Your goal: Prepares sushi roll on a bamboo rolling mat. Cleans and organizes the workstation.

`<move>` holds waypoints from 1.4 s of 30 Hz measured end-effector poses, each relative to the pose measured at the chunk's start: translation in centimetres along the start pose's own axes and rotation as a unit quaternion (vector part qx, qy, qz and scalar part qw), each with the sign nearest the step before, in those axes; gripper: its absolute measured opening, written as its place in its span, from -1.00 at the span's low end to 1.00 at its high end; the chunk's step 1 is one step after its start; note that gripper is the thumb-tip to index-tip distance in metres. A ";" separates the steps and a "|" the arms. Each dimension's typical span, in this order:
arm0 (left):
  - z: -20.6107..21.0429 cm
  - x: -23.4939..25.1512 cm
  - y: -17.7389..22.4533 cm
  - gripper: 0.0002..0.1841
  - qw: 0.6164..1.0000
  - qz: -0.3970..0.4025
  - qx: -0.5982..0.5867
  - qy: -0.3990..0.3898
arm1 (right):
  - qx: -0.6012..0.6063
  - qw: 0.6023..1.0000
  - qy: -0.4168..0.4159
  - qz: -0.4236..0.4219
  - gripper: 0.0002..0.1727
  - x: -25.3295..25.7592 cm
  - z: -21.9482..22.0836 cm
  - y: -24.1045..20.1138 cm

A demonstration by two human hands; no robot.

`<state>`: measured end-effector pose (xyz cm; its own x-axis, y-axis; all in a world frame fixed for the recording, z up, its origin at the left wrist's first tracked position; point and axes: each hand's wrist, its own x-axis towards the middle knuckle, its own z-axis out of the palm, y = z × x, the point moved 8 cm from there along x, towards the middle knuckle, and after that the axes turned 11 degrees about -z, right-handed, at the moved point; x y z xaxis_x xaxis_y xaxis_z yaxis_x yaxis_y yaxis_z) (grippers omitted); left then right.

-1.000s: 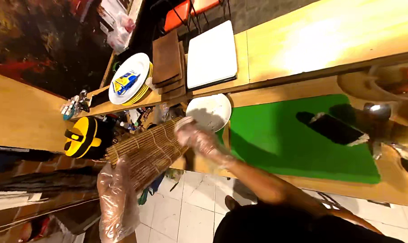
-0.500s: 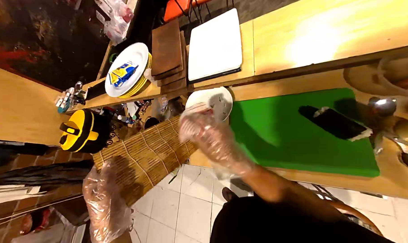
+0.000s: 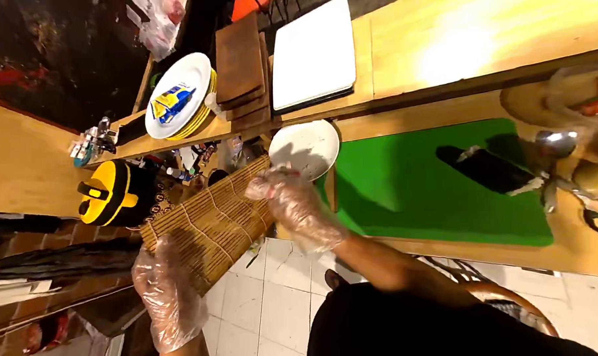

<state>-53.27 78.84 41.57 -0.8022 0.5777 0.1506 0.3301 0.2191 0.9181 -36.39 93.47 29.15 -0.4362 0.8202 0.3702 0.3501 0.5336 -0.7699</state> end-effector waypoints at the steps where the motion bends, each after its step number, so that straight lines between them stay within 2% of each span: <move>1: 0.3 -0.1 -0.2 -0.85 1.000 -0.003 0.005 -0.002 | 0.037 0.999 -0.021 -0.035 -0.67 0.0 0.8 -1.5; 4: 0.1 0.2 -1.1 -0.85 1.000 -0.018 0.018 0.002 | 0.127 0.986 -0.046 -0.099 -0.68 -0.6 1.6 -1.8; 6: -0.5 -0.2 -1.7 -0.85 1.000 -0.023 0.019 0.007 | 0.091 0.988 -0.038 -0.117 -0.69 -0.8 1.8 0.7; 10: -0.8 -0.1 -1.6 -0.83 0.999 -0.018 0.040 0.019 | 0.067 0.990 -0.040 -0.119 -0.69 -2.8 1.8 -2.1; 12: -1.0 0.0 -1.5 -0.85 1.000 -0.011 0.026 0.014 | 0.113 0.992 -0.046 -0.043 -0.68 -2.6 2.4 2.1; 14: -1.7 0.4 -1.9 -0.83 0.999 -0.015 0.025 0.018 | 0.105 0.992 0.000 0.070 -0.70 -2.0 -0.2 7.0; 15: -2.0 0.6 -2.3 -0.81 0.999 -0.025 0.029 0.016 | 0.084 0.990 0.031 0.107 -0.66 -2.0 -2.2 7.8; 17: -2.2 0.5 -3.4 -0.76 0.999 -0.037 0.038 0.007 | 0.029 0.991 0.070 0.109 -0.60 -1.9 -4.8 6.4; 19: -1.7 0.3 -4.2 -0.72 1.000 -0.017 0.014 -0.008 | -0.003 0.997 0.081 0.007 -0.56 -0.6 -5.3 1.4; 22: -1.2 -0.4 -5.1 -0.69 0.997 0.054 -0.037 -0.042 | 0.056 0.976 0.094 -0.188 -0.68 -0.7 -2.0 -7.8; 24: -0.9 -1.1 -4.6 -0.68 0.989 0.113 -0.055 -0.072 | 0.102 0.963 0.057 -0.245 -0.66 -1.2 0.5 -8.9; 26: -1.7 -1.1 -4.5 -0.72 0.983 0.149 -0.065 -0.080 | 0.145 0.973 0.025 -0.178 -0.67 -0.2 0.6 -4.3; 28: -2.4 -0.9 -4.8 -0.79 0.979 0.167 -0.073 -0.093 | 0.087 0.992 0.028 -0.087 -0.68 0.6 -1.0 1.0; 29: -2.4 -0.7 -4.8 -0.83 0.977 0.174 -0.070 -0.101 | 0.053 0.995 0.044 -0.066 -0.63 0.8 -2.2 1.0; 30: -2.1 -0.7 -4.7 -0.86 0.976 0.179 -0.061 -0.107 | 0.038 0.994 0.070 -0.079 -0.62 1.0 -3.1 -0.7; 32: -1.4 -1.1 -4.8 -0.86 0.974 0.174 -0.057 -0.131 | 0.068 0.978 0.105 -0.164 -0.66 -0.1 -2.6 -6.9; 33: -0.9 -1.2 -4.6 -0.88 0.974 0.167 -0.072 -0.139 | 0.111 0.968 0.092 -0.206 -0.71 -0.8 -1.6 -9.1; 34: -0.6 -1.2 -4.4 -0.87 0.971 0.161 -0.090 -0.152 | 0.139 0.962 0.067 -0.224 -0.72 -1.1 -0.5 -9.6; 36: -0.8 -1.2 -3.9 -0.85 0.967 0.175 -0.085 -0.164 | 0.168 0.967 0.044 -0.184 -0.75 -0.8 0.8 -5.4; 38: -1.3 -1.1 -3.9 -0.87 0.967 0.177 -0.100 -0.154 | 0.067 0.987 0.093 -0.112 -0.71 0.7 -1.0 -0.4; 40: -0.9 -0.8 -4.1 -0.86 0.968 0.166 -0.109 -0.151 | 0.002 0.985 0.141 -0.100 -0.65 0.9 -3.7 -2.1; 42: -0.1 -0.9 -4.2 -0.88 0.970 0.161 -0.089 -0.158 | 0.044 0.978 0.136 -0.154 -0.65 -1.0 -3.5 -6.7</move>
<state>-53.97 77.36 37.65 -0.4709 0.8115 0.3459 0.4245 -0.1352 0.8953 -35.40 89.75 35.79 -0.2682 0.6537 0.7076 0.1582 0.7544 -0.6370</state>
